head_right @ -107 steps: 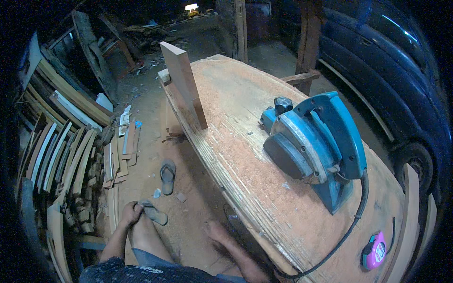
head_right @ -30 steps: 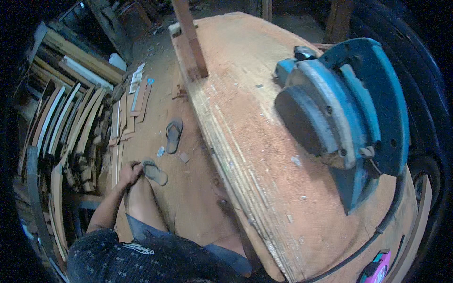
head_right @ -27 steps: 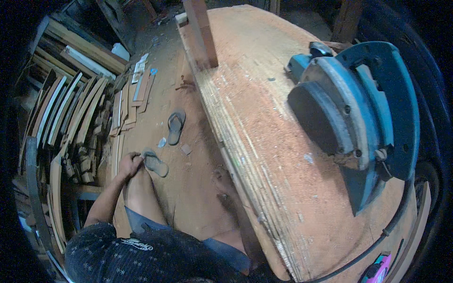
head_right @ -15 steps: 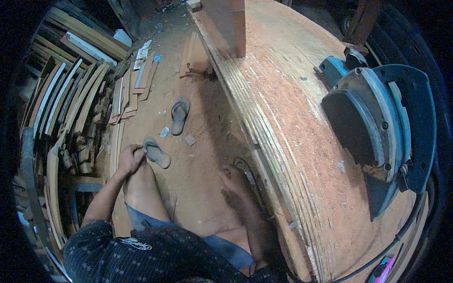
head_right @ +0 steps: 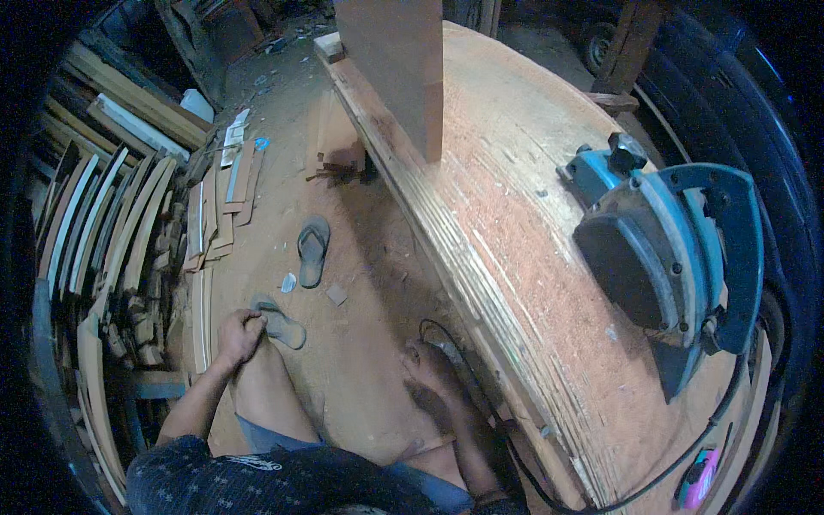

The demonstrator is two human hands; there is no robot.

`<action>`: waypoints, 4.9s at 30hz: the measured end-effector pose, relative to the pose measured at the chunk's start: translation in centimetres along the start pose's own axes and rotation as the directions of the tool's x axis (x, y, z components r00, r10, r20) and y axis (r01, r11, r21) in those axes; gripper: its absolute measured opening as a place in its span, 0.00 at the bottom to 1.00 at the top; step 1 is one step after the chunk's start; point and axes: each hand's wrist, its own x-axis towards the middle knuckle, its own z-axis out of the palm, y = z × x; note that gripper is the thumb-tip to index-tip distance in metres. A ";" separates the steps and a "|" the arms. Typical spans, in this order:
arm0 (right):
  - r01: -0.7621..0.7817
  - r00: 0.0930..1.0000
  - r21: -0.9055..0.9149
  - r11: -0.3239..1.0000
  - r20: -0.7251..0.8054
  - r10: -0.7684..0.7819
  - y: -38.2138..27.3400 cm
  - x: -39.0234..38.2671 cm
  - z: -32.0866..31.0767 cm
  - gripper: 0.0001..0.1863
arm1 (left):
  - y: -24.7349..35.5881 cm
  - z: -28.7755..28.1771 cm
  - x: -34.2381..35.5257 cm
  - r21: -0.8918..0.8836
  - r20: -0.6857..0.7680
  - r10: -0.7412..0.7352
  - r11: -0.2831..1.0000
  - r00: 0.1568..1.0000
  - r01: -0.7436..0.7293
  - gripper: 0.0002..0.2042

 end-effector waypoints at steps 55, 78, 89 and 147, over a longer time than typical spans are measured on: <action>-0.119 0.956 -0.147 0.982 -0.284 0.073 -58.4 7.3 -44.4 0.21 | 43.4 -36.9 29.7 -0.726 0.433 0.287 -0.451 0.855 0.519 0.19; -0.292 0.954 -0.351 0.890 -0.179 0.242 -52.5 18.9 -39.2 0.19 | 44.3 -30.5 29.2 -0.731 0.577 -0.037 0.423 0.816 0.536 0.52; -0.269 0.960 -0.381 0.884 -0.182 0.213 -53.4 18.5 -39.5 0.17 | 44.4 -28.7 28.1 -0.819 0.514 -0.025 0.285 0.858 0.499 0.50; -0.325 0.886 0.379 0.866 -0.197 0.419 -58.1 -4.9 -47.6 0.22 | 38.2 -27.8 48.1 -0.888 0.164 0.066 0.444 0.984 0.119 0.42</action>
